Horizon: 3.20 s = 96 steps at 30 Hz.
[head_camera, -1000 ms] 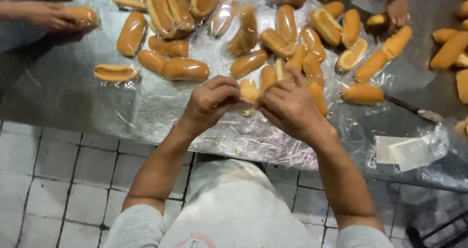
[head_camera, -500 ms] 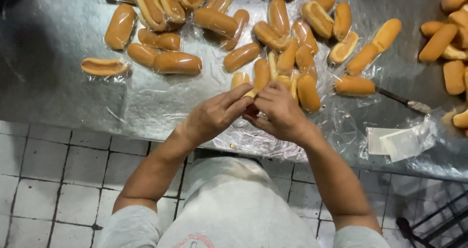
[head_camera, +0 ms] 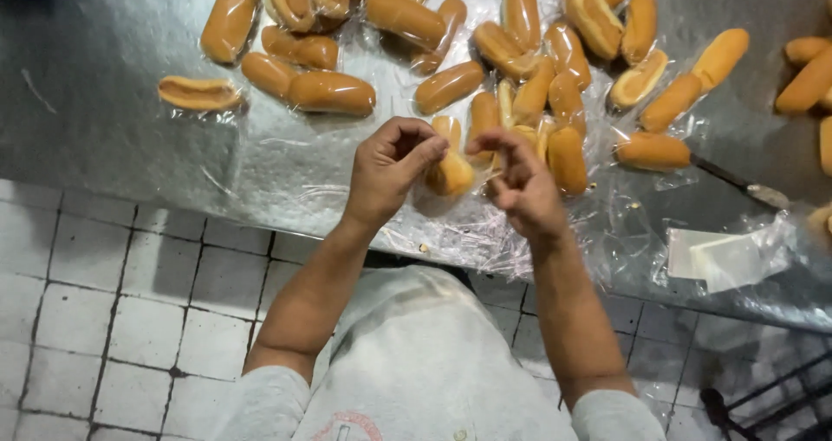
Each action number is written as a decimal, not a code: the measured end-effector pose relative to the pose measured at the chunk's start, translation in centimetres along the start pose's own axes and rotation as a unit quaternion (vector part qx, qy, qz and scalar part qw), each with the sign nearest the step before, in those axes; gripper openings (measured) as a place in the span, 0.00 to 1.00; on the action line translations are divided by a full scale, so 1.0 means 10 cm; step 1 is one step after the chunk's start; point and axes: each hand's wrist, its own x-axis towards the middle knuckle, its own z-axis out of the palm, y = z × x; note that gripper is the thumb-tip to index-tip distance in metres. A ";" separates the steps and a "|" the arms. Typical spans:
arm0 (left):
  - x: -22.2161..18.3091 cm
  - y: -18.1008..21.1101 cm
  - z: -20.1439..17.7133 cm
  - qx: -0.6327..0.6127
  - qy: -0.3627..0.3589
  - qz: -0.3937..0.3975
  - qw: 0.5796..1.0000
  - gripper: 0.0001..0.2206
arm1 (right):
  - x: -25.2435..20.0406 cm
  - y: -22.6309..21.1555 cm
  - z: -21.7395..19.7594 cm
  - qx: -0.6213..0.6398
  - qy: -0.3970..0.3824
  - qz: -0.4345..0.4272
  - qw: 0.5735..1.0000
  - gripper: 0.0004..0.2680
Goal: Wrapping individual bread rolls in plastic wrap on a metal table in a bakery setting.
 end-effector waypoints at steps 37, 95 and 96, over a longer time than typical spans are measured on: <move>0.25 -2.28 -1.59 0.484 0.020 0.028 0.874 0.20 | 0.15 2.49 -1.01 -0.551 0.198 0.268 0.765 0.14; -0.05 -0.36 -0.04 0.245 -0.186 0.196 0.931 0.05 | -0.36 -0.31 -0.40 -0.335 0.109 -0.208 0.912 0.03; -0.03 -0.32 -0.04 0.245 -0.187 0.196 0.931 0.05 | -0.25 -0.36 -0.28 -0.335 0.110 -0.209 0.912 0.03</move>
